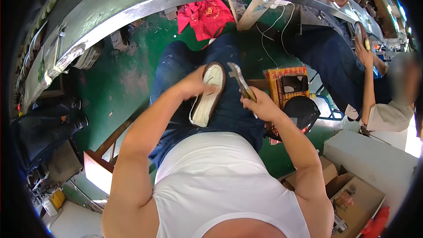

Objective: The recorder uses pincers to pull and shape the shoe upper over the last while working at a conveyor belt.

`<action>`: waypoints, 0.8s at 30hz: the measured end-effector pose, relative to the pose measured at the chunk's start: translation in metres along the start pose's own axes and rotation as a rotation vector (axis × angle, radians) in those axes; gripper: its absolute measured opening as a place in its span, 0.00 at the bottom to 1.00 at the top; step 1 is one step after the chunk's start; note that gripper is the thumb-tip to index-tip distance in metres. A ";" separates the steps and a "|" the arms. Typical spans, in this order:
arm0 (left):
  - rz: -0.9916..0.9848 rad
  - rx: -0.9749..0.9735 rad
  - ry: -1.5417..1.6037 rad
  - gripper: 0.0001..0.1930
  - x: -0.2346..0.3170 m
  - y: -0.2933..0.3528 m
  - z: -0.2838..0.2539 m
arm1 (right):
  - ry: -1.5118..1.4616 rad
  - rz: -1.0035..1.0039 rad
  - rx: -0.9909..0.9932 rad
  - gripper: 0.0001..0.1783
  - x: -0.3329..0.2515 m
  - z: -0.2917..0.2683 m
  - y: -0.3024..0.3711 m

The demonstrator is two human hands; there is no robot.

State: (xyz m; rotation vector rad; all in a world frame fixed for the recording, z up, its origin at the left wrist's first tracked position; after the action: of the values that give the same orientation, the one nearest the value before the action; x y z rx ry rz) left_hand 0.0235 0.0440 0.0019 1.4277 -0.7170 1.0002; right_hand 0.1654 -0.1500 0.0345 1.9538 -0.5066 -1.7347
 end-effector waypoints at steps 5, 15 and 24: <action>-0.082 0.222 -0.352 0.20 -0.004 0.055 0.008 | 0.268 0.004 -0.077 0.11 -0.019 0.012 0.012; 0.096 0.501 -0.623 0.10 -0.005 0.060 0.025 | -0.253 0.321 -0.343 0.12 -0.024 0.025 -0.007; 0.126 0.506 -0.581 0.08 -0.004 0.056 0.027 | 0.106 0.200 -0.279 0.14 -0.041 0.010 0.004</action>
State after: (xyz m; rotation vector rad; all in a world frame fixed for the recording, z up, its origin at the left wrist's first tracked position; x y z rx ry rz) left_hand -0.0235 0.0097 0.0253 2.1841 -1.0274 0.8998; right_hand 0.1506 -0.1309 0.0697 1.7250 -0.3847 -1.4816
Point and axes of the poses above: each hand's wrist, its own y-axis away from the middle knuckle, its own z-axis out of the palm, x = y × z, the point moved 5 cm from there along -y, towards the middle knuckle, and after that the axes turned 14 degrees about -x, right-handed, at the moved point
